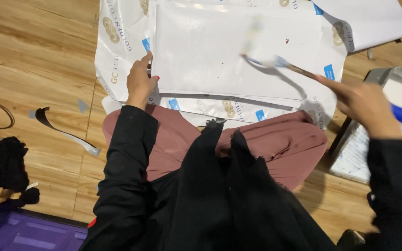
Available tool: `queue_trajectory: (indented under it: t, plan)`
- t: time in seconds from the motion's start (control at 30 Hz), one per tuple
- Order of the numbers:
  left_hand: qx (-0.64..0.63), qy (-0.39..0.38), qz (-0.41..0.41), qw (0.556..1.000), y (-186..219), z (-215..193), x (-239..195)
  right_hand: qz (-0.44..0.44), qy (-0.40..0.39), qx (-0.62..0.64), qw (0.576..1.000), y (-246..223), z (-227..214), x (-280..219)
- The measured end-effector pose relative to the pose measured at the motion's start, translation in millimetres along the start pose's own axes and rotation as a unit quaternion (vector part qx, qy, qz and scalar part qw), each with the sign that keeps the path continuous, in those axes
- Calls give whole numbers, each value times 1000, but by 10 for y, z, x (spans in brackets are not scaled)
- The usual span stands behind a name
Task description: Applying glue to the back of paper sheets using a small paint roller.
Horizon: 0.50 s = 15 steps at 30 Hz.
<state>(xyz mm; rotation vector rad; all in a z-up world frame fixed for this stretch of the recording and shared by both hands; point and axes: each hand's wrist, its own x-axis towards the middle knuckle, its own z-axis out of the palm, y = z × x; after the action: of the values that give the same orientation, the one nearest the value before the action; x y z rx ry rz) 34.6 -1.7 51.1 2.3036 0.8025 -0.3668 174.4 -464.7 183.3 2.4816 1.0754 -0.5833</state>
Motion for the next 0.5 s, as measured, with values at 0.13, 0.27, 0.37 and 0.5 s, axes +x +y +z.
queue_trajectory:
  t: [0.13, 0.27, 0.37, 0.5]
  plan:
    - [6, -4, 15, 1000, 18, -1, 2, 92, 72, -15, 993, 557, 778, -747]
    - [27, -12, 12, 1000, 30, -6, 10, 74, 90, 34, 993, 489, 671, -614]
    - [27, -11, 4, 1000, -20, 31, 43, 41, -4, -122, 992, 5, -29, 9]
    - [14, -5, 4, 1000, -13, 14, 5, -39, 49, -25, 998, -495, -402, 730]
